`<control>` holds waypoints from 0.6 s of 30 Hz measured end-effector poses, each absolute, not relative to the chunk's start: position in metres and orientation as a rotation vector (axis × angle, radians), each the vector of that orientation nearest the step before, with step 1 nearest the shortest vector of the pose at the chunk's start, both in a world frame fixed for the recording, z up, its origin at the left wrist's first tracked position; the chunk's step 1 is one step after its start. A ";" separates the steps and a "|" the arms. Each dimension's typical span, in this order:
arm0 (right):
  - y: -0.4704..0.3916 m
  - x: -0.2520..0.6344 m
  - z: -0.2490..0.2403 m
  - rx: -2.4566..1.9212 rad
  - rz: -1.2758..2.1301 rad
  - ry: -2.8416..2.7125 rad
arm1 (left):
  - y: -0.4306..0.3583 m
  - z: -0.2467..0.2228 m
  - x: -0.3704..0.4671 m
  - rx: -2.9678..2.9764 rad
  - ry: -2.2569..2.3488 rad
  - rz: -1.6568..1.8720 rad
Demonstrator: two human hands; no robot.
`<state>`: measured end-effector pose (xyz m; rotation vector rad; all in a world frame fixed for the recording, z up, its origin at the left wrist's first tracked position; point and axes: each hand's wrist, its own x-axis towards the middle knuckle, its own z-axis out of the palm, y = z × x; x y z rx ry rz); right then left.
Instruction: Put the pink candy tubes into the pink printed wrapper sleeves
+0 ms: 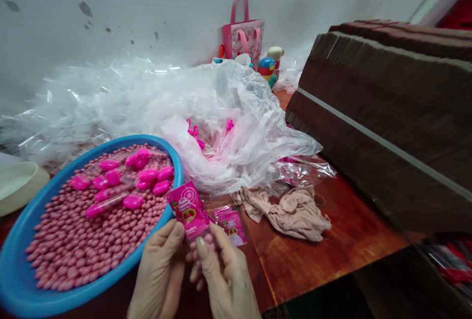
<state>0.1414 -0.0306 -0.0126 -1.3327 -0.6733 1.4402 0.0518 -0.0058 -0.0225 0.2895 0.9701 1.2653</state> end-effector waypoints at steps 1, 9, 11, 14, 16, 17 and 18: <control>-0.031 0.141 -0.014 -1.351 1.412 -0.713 | -0.006 -0.023 0.052 0.304 0.966 1.268; -0.042 0.146 -0.037 -1.463 1.239 -0.951 | -0.006 -0.021 0.051 0.297 0.955 1.266; -0.041 0.145 -0.039 -1.455 1.301 -1.031 | -0.006 -0.022 0.050 0.251 0.923 1.279; -0.040 0.142 -0.035 -1.475 1.269 -1.122 | -0.005 -0.025 0.051 0.207 0.886 1.296; -0.041 0.138 -0.031 -1.551 1.157 -1.143 | -0.006 -0.027 0.052 0.205 0.878 1.287; -0.042 0.136 -0.029 -1.577 1.106 -1.155 | -0.006 -0.027 0.052 0.212 0.878 1.284; -0.043 0.134 -0.028 -1.581 1.065 -1.172 | -0.007 -0.027 0.052 0.218 0.880 1.281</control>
